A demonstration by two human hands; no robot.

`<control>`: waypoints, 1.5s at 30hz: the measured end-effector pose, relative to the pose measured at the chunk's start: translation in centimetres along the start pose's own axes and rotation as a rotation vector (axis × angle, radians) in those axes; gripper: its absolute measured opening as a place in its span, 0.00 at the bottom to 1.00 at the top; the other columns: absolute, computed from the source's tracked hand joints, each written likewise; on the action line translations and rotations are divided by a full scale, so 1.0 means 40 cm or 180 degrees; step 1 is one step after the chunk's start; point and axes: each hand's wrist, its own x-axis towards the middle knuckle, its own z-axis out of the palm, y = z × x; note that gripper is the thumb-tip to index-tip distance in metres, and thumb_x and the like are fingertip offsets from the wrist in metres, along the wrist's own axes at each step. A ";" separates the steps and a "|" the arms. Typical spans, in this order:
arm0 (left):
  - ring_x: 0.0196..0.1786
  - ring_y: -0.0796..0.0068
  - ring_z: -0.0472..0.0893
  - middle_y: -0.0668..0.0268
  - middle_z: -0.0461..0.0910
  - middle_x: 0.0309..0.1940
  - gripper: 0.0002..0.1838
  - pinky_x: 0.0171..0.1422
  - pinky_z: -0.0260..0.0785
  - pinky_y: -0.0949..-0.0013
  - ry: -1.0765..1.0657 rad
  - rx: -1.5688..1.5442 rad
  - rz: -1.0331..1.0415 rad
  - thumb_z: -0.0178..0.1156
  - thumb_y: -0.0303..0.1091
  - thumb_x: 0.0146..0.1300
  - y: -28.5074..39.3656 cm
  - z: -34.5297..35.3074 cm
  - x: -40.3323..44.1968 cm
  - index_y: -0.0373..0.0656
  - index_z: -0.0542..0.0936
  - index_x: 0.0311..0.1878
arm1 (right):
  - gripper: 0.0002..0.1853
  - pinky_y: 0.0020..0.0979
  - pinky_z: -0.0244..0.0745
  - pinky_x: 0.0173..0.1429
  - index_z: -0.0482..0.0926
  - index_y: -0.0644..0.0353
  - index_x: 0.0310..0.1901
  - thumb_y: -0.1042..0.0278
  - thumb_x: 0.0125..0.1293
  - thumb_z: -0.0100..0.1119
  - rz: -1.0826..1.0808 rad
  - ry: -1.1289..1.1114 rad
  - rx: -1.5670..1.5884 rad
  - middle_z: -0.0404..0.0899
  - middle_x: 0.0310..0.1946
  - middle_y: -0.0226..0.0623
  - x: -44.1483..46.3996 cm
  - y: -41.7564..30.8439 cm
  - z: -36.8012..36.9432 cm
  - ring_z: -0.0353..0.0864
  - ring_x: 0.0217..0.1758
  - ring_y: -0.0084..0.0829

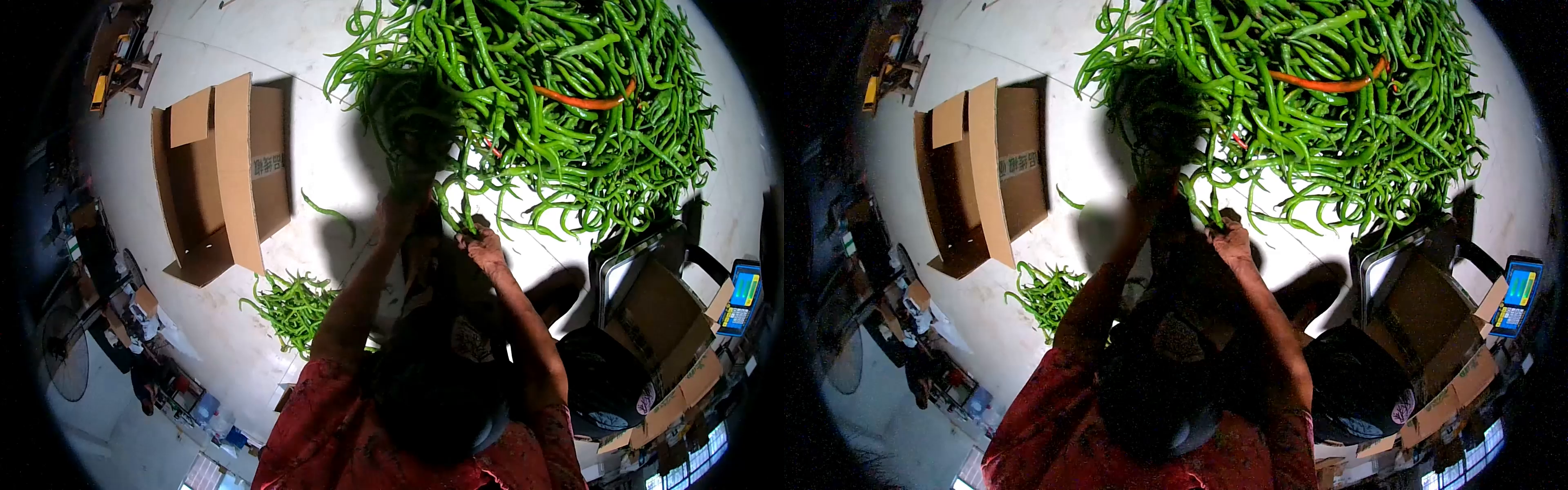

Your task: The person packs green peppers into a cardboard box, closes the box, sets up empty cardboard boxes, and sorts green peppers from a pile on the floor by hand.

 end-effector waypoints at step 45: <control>0.32 0.81 0.77 0.70 0.78 0.32 0.11 0.39 0.72 0.75 -0.2299 -0.1873 0.1520 0.66 0.30 0.62 1.078 -0.061 -0.556 0.40 0.77 0.45 | 0.18 0.16 0.58 0.26 0.77 0.60 0.50 0.61 0.63 0.67 -0.2672 -0.0744 -0.1878 0.83 0.34 0.33 -1.188 -0.489 0.377 0.64 0.22 0.12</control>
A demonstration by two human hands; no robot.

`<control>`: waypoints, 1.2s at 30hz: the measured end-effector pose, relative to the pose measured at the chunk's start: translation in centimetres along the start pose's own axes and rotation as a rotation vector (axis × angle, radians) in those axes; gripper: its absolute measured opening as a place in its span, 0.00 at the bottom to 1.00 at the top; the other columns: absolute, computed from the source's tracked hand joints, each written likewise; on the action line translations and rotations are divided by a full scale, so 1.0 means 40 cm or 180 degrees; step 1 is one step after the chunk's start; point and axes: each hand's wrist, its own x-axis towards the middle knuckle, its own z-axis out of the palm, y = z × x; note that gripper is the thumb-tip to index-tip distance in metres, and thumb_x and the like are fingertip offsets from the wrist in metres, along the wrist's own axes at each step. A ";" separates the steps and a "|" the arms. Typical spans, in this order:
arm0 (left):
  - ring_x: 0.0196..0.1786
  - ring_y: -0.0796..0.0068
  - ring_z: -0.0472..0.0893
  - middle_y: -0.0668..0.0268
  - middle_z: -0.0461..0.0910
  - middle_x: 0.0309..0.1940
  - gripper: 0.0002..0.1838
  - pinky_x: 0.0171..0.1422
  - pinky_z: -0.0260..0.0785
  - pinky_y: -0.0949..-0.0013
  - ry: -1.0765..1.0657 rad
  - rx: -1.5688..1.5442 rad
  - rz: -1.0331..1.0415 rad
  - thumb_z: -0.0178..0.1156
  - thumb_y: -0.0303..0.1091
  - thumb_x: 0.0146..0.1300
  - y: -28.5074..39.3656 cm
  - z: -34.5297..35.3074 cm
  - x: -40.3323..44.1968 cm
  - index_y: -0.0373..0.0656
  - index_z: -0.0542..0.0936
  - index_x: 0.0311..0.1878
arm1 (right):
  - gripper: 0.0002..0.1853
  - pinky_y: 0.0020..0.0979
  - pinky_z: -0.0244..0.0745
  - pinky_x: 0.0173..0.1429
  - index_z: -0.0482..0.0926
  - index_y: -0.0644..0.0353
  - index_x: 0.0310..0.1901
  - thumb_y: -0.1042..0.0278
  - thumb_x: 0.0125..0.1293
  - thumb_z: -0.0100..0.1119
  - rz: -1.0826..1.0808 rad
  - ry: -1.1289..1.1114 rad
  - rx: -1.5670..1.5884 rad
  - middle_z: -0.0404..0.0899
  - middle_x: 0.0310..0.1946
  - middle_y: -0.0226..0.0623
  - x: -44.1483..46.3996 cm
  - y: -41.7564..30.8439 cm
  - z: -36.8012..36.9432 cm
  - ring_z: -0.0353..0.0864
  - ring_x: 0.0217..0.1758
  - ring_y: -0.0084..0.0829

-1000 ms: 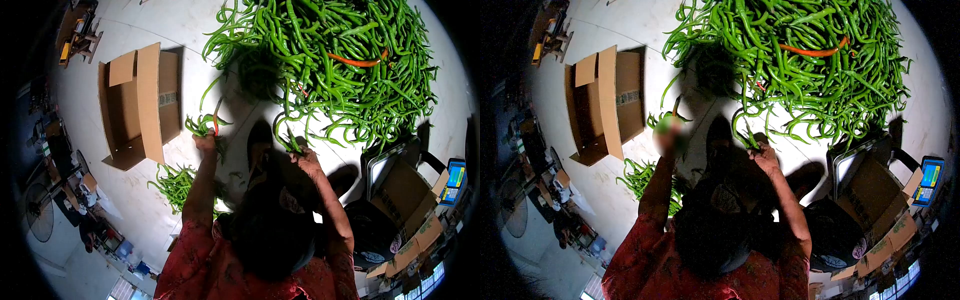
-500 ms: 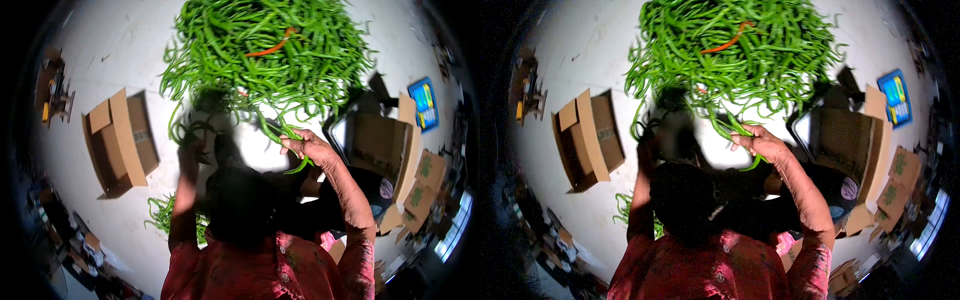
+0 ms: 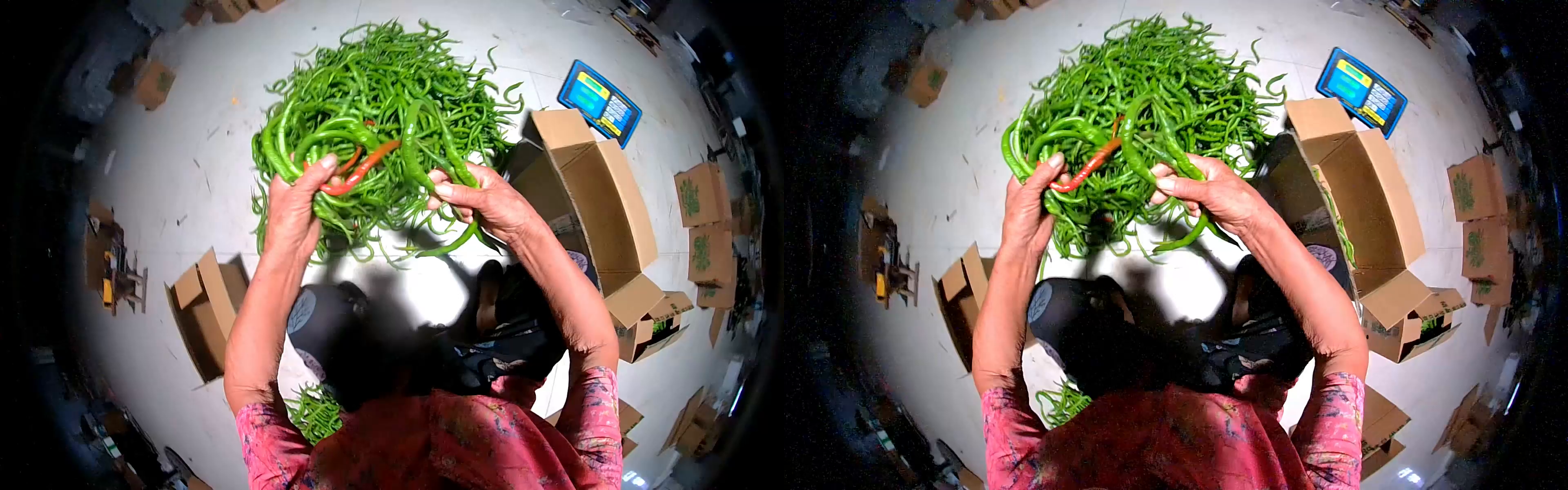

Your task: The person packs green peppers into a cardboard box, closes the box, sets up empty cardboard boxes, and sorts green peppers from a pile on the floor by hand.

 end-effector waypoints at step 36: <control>0.34 0.78 0.77 0.61 0.82 0.39 0.16 0.41 0.75 0.75 -0.0536 -0.0731 -0.0622 0.62 0.26 0.64 -0.117 0.103 0.015 0.38 0.74 0.55 | 0.21 0.21 0.65 0.28 0.74 0.64 0.55 0.52 0.75 0.49 -0.0887 0.0054 0.2364 0.78 0.31 0.32 -0.045 -0.036 -0.173 0.66 0.23 0.16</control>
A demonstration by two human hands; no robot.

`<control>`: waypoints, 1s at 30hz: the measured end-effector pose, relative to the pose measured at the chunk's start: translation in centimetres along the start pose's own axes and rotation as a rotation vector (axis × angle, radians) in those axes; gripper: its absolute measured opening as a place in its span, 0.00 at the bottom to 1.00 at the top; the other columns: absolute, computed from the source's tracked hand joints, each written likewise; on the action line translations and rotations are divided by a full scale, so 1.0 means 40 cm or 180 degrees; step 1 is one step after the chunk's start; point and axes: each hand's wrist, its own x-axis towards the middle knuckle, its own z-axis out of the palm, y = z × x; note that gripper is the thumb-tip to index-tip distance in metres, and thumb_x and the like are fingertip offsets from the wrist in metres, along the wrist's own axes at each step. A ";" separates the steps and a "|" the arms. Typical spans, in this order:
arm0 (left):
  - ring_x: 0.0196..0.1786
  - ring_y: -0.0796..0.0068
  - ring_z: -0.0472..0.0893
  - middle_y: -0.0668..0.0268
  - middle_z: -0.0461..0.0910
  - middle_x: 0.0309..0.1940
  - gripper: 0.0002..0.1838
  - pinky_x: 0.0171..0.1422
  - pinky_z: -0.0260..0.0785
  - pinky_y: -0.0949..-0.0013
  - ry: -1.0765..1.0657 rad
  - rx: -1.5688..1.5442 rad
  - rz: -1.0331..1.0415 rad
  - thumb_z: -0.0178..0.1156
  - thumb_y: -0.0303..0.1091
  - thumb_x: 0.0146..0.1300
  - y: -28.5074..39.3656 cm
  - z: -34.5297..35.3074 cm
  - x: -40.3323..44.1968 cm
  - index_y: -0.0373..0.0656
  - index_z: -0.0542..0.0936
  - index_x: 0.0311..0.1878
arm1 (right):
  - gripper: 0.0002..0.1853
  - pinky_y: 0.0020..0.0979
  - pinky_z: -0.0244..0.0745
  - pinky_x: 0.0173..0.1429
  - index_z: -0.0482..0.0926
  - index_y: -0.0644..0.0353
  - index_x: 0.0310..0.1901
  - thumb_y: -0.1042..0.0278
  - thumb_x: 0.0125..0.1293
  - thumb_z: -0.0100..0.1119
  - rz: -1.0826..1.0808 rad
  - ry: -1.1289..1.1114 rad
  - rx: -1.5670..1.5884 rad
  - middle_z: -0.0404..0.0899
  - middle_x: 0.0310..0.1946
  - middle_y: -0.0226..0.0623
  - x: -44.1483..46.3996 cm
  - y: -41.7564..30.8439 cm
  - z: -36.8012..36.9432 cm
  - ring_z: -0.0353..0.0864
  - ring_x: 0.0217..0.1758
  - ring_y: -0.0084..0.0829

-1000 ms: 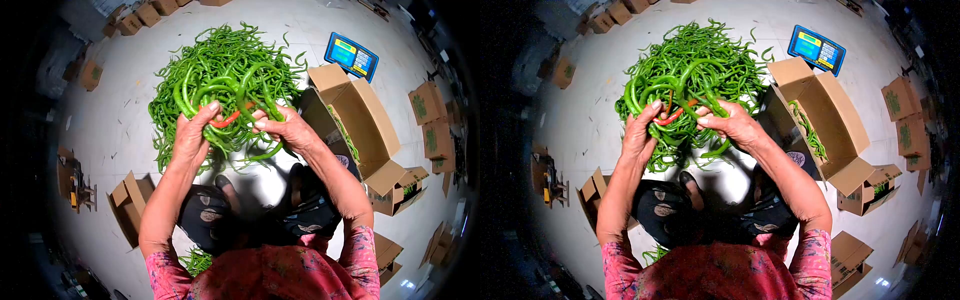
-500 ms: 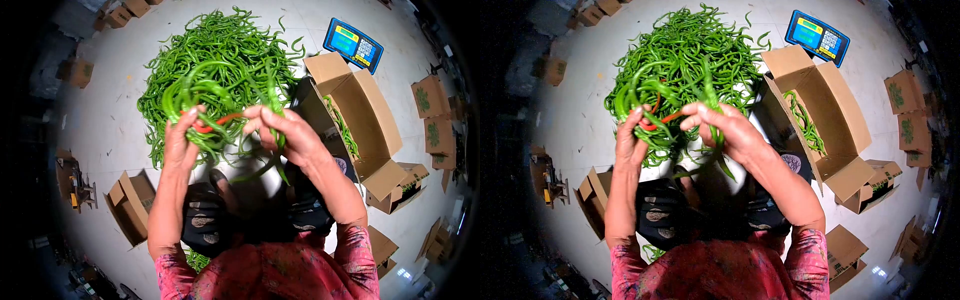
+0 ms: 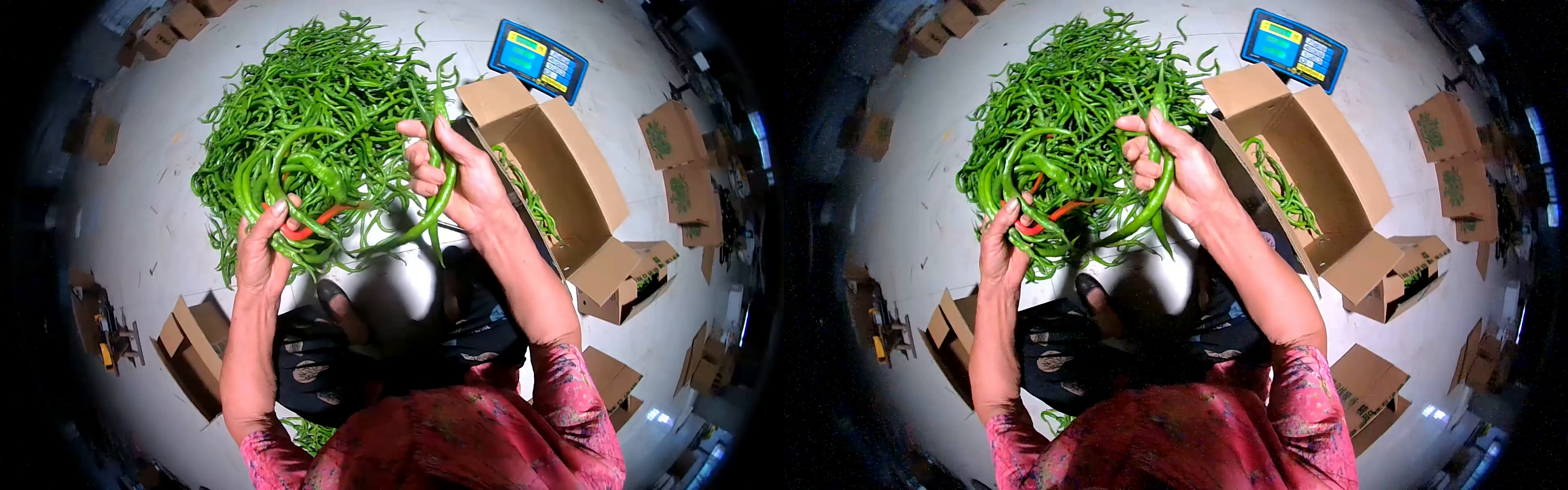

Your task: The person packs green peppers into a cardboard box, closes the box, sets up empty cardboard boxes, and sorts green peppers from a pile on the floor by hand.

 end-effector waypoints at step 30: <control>0.38 0.77 0.79 0.63 0.81 0.39 0.20 0.47 0.75 0.71 -0.0611 0.0232 -0.0027 0.68 0.27 0.58 -0.050 0.115 -0.007 0.37 0.74 0.53 | 0.19 0.32 0.75 0.43 0.81 0.65 0.49 0.60 0.61 0.68 -0.0571 0.0091 -0.5039 0.83 0.36 0.39 -0.101 0.041 0.173 0.80 0.37 0.29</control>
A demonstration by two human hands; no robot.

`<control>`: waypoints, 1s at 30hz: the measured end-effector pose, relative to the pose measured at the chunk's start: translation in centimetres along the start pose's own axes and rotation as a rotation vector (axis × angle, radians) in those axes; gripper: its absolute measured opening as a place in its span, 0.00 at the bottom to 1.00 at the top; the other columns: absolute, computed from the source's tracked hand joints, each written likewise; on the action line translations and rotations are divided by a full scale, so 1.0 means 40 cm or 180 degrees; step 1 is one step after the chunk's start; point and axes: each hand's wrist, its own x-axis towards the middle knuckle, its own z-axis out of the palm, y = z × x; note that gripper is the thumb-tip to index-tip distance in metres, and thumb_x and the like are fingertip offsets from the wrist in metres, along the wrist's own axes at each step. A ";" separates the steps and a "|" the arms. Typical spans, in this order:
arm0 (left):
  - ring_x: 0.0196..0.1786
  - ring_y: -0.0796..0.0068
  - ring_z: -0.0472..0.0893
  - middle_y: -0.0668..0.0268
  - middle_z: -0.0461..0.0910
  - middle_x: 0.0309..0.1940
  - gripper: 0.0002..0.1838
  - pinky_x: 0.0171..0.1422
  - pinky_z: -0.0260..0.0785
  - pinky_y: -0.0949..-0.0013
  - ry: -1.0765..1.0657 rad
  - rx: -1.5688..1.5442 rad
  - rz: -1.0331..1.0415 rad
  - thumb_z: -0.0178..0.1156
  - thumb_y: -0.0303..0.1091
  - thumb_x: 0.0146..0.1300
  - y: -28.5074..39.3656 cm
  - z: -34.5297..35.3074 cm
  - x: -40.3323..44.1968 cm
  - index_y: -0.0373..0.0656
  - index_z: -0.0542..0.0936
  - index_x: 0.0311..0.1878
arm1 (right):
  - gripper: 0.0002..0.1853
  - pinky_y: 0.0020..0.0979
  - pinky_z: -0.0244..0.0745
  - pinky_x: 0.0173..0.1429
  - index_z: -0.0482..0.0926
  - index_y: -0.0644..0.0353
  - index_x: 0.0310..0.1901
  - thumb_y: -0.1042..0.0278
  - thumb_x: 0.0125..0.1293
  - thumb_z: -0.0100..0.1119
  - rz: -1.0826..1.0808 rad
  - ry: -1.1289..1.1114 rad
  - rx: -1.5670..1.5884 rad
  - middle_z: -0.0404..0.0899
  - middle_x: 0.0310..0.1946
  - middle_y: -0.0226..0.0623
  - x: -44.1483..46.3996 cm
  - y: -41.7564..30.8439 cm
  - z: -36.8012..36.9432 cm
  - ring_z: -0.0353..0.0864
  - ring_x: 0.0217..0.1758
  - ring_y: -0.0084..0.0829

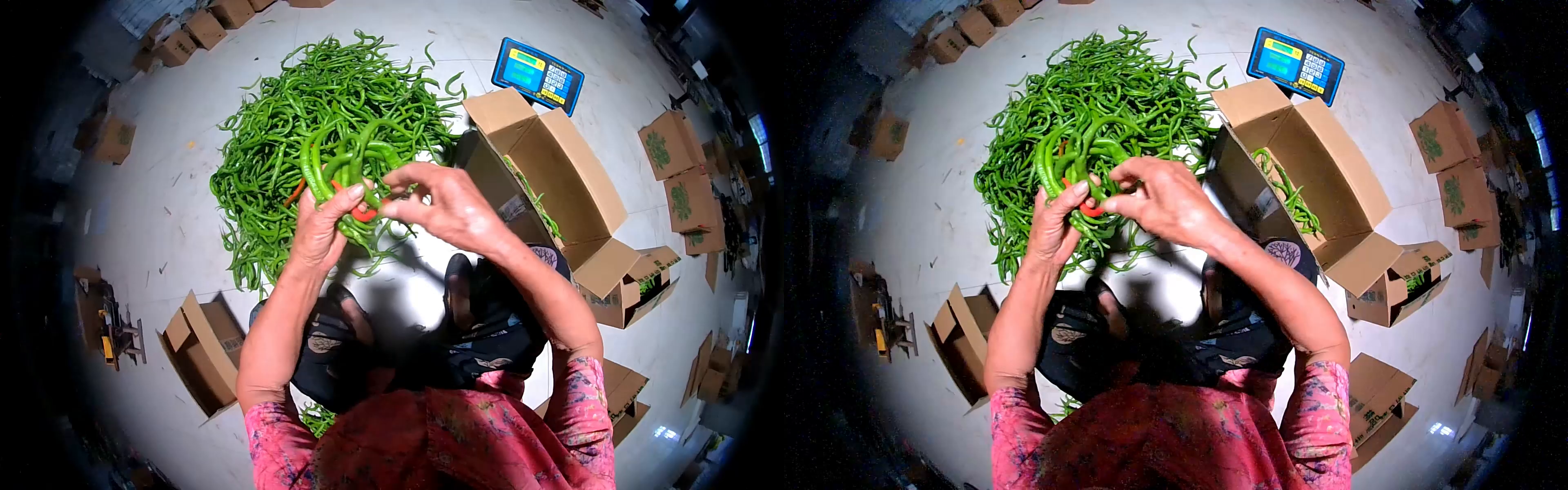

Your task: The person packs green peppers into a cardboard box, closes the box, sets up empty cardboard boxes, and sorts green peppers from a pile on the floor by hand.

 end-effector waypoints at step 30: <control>0.36 0.76 0.78 0.63 0.79 0.39 0.15 0.39 0.75 0.72 -0.0023 -0.0917 -0.0236 0.59 0.29 0.67 0.030 -0.116 0.013 0.38 0.72 0.55 | 0.12 0.17 0.65 0.29 0.73 0.62 0.50 0.65 0.71 0.55 -0.0037 -0.0813 0.3370 0.81 0.43 0.39 0.045 0.082 -0.002 0.68 0.27 0.15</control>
